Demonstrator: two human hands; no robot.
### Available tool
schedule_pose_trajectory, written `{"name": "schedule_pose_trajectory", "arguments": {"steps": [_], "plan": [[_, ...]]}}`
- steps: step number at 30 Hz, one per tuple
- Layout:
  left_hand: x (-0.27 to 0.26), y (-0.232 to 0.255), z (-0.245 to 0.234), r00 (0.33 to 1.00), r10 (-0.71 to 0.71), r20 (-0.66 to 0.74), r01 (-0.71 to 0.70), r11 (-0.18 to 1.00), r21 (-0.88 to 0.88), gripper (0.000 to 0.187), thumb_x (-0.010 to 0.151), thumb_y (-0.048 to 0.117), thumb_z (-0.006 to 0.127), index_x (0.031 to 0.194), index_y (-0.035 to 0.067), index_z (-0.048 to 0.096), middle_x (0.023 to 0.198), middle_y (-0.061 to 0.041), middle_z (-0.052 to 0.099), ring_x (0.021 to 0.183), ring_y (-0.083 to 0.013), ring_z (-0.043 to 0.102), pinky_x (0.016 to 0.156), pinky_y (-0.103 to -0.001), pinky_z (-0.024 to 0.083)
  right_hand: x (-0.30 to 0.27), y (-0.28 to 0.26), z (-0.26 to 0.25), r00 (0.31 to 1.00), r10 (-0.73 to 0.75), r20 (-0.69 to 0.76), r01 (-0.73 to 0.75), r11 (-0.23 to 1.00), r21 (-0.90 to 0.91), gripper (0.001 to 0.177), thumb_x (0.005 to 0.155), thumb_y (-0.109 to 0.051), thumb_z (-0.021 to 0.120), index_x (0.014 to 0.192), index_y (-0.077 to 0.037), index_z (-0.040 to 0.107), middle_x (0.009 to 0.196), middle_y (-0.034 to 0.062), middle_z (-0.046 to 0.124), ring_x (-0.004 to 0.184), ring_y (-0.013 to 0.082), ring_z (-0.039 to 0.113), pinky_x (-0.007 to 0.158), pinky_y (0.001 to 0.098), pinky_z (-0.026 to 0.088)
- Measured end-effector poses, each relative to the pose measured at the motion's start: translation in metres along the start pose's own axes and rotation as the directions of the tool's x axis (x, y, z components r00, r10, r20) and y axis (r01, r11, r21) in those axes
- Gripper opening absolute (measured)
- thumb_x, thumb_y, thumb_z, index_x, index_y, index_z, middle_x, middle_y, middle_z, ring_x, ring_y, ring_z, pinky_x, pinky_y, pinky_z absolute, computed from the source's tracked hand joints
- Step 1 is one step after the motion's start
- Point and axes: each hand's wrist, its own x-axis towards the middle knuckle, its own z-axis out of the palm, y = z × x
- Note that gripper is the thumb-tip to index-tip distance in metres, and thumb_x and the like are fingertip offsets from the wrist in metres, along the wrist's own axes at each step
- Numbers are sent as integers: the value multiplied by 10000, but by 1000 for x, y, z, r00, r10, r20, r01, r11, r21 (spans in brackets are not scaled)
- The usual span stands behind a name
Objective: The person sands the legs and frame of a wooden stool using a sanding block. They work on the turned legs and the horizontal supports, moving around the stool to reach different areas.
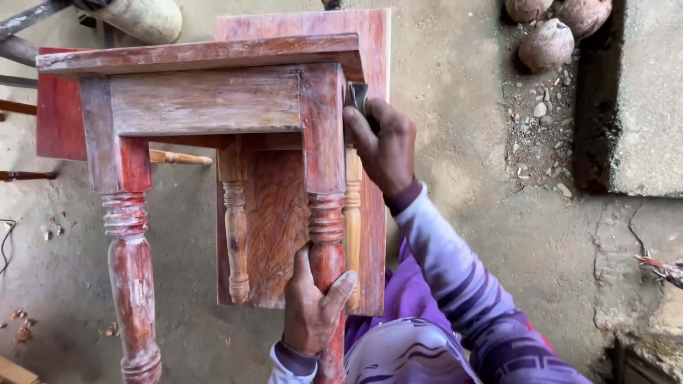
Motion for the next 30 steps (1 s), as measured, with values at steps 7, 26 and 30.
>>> {"name": "schedule_pose_trajectory", "arguments": {"steps": [7,26,30], "plan": [[-3,-6,3,1000,18,-24,-18,1000,-1,634,840,273,751,1353,6,491,1019,-155,738,857,-249,749,783,-390,594,-104,-26,-12,991,37,132,-37,999,-4,192,974,-195,705,854,-46,715,695,74,692,599,190,695,564,338,509],[-6,-33,2,990,137,-32,-137,991,6,695,818,333,790,1339,2,472,1027,-281,699,941,-469,698,767,-492,561,-44,-68,-31,735,-394,552,644,660,-387,157,958,-103,711,1112,-96,742,812,97,618,672,276,645,588,402,515],[-3,-38,1,979,192,-62,-194,981,-20,714,816,339,784,1351,-15,472,1049,-286,696,946,-463,698,783,-493,563,-38,-71,-26,742,-379,552,630,676,-382,81,985,-97,699,1059,-82,730,824,109,618,707,289,644,620,407,511]]}}
